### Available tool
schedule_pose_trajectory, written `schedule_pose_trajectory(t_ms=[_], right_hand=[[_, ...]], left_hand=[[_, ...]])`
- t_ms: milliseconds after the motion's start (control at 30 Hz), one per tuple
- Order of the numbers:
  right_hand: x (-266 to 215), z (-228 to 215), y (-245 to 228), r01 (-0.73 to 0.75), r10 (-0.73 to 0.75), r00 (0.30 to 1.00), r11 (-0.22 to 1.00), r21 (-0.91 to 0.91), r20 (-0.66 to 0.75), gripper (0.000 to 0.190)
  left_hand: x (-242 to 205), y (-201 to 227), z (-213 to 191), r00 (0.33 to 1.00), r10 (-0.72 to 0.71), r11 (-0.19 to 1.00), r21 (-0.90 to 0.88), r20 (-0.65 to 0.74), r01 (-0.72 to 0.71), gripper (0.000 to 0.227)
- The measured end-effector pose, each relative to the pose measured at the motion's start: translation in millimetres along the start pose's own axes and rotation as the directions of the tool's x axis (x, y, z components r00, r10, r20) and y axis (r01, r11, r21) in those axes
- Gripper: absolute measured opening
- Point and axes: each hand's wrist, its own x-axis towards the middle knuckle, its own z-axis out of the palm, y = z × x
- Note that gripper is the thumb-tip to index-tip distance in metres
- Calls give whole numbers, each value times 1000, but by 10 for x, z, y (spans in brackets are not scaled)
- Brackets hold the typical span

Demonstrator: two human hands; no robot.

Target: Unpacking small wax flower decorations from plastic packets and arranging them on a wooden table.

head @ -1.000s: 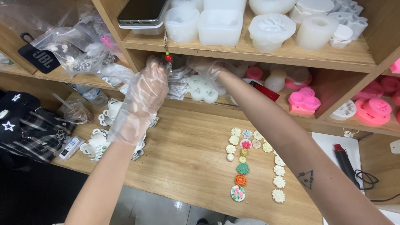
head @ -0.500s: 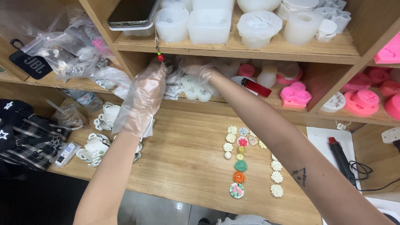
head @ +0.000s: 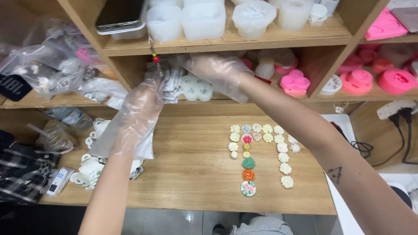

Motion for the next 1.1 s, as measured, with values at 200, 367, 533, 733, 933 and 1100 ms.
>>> schedule_pose_trajectory(t_ms=[200, 367, 533, 733, 933, 1100], right_hand=[[-1656, -305, -292, 289, -424, 896, 783, -551, -131, 20], [-3481, 712, 483, -505, 770, 572, 602, 619, -282, 23], [-5259, 1827, 642, -551, 996, -70, 6, 835, -53, 35], [-5432, 1526, -65, -797, 995, -73, -13, 604, -75, 41], [-5892, 1240, 53, -619, 973, -220, -86, 781, -68, 40], [-6715, 695, 709, -397, 917, -353, 32, 917, -185, 50]], left_hand=[[-638, 193, -249, 957, 79, 984, -133, -278, -120, 40], [-1560, 316, 645, 952, -253, 647, -762, -172, 35, 31], [-1844, 567, 1550, 990, 57, 430, -898, 127, 91, 21], [-2177, 1107, 2021, 843, 505, 437, -897, 185, -64, 23], [-2487, 1305, 2215, 824, 458, 428, -895, 335, 126, 23], [-2683, 1449, 2459, 868, 319, 349, -898, 381, 266, 19]])
